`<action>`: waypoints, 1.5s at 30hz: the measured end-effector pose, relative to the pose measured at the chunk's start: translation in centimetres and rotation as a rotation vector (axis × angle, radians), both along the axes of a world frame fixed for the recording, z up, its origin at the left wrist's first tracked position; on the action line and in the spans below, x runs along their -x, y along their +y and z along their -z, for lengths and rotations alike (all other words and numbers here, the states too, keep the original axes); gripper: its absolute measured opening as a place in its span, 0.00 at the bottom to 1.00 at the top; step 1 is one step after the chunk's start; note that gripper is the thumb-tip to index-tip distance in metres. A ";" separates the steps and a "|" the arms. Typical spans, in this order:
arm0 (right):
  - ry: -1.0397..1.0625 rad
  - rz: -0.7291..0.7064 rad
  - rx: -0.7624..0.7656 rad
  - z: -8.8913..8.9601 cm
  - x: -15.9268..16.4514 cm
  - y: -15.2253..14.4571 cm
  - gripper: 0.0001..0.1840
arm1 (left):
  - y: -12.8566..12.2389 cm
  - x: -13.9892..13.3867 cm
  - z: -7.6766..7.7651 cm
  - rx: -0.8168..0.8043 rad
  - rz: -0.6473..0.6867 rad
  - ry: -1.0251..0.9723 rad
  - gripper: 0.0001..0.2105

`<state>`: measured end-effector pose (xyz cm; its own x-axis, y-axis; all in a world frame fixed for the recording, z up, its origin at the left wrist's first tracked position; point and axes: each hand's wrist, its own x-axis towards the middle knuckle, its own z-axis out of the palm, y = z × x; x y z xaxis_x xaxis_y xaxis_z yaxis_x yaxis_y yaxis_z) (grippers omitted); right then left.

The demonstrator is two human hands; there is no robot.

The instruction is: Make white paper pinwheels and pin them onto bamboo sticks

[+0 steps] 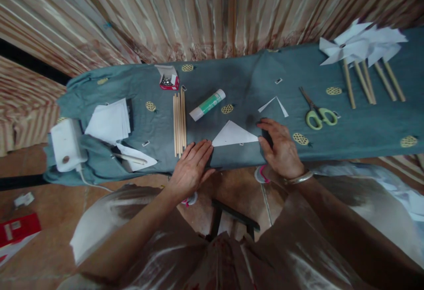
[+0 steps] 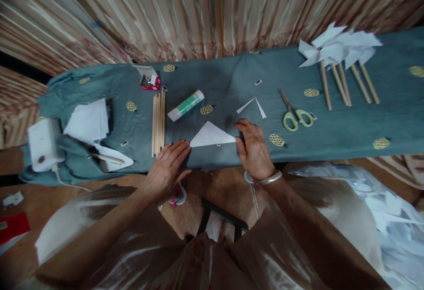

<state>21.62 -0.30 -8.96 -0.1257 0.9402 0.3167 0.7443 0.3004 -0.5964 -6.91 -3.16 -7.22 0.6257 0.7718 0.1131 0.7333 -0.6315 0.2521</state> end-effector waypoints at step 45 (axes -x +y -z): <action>0.246 -0.130 0.329 -3.6 0.8 0.3 0.20 | 4.7 -4.3 -1.0 0.055 -0.018 -0.556 0.08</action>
